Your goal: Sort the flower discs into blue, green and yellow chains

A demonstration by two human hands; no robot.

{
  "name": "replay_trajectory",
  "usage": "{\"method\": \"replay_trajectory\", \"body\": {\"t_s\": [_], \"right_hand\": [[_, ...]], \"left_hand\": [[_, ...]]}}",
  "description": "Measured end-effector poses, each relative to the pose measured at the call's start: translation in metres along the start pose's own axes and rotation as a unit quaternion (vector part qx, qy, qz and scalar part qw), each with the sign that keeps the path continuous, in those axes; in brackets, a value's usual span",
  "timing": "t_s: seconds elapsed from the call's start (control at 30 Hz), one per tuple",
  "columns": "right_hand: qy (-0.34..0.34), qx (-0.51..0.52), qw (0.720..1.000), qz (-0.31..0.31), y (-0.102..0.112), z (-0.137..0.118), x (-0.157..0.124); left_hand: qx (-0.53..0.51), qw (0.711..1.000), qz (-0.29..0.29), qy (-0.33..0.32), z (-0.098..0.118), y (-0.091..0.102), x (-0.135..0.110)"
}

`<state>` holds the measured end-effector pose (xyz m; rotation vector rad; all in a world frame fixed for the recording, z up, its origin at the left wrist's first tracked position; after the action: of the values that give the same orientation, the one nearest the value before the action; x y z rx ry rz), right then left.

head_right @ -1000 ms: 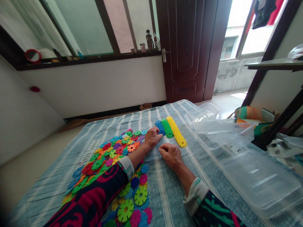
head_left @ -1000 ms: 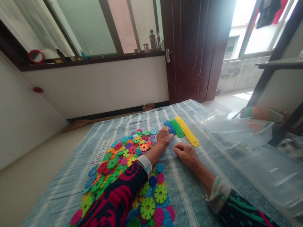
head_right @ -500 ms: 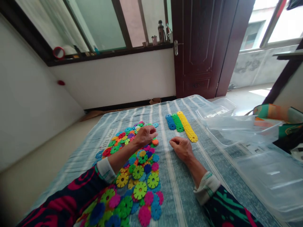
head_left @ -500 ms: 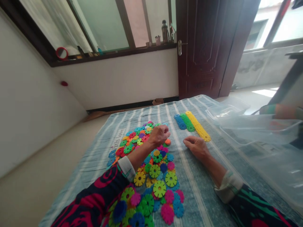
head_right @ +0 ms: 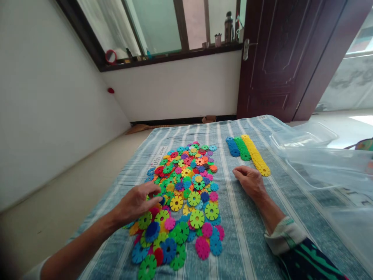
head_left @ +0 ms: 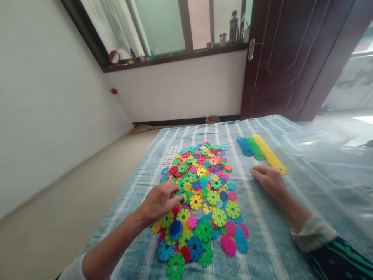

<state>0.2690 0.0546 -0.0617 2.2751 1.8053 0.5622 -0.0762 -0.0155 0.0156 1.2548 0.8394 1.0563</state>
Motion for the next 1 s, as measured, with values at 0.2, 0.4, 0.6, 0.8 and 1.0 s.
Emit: {"method": "replay_trajectory", "body": {"t_s": [0.2, 0.4, 0.6, 0.8, 1.0], "right_hand": [[-0.006, -0.005, 1.000, 0.000, 0.002, 0.001, -0.002], [-0.011, -0.022, 1.000, -0.003, 0.003, 0.000, -0.005], [-0.014, -0.033, 0.999, 0.005, 0.004, -0.001, -0.006], [-0.015, -0.042, 0.999, 0.008, 0.005, 0.000, -0.006], [-0.020, -0.051, 0.999, -0.001, 0.005, -0.003, -0.007]], "left_hand": [[0.038, 0.997, 0.066, 0.026, 0.000, 0.001, -0.033], [0.045, 0.992, 0.112, 0.026, 0.010, -0.012, -0.046], [0.051, 0.984, 0.169, -0.035, 0.042, -0.027, -0.041], [-0.026, 0.973, 0.180, -0.142, 0.066, -0.028, -0.039], [0.034, 0.964, 0.262, -0.019, 0.025, -0.009, -0.034]]}}
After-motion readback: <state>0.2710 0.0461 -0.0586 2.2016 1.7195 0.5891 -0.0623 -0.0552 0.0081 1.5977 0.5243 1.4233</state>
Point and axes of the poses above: each hand's wrist, its own x-axis towards the middle knuckle, its own y-axis out of the back of the hand, z = x × y, the point moved 7 cm from there along x, towards the middle knuckle, and after that the axes turned 3 degrees about x, right-handed, at the moved point
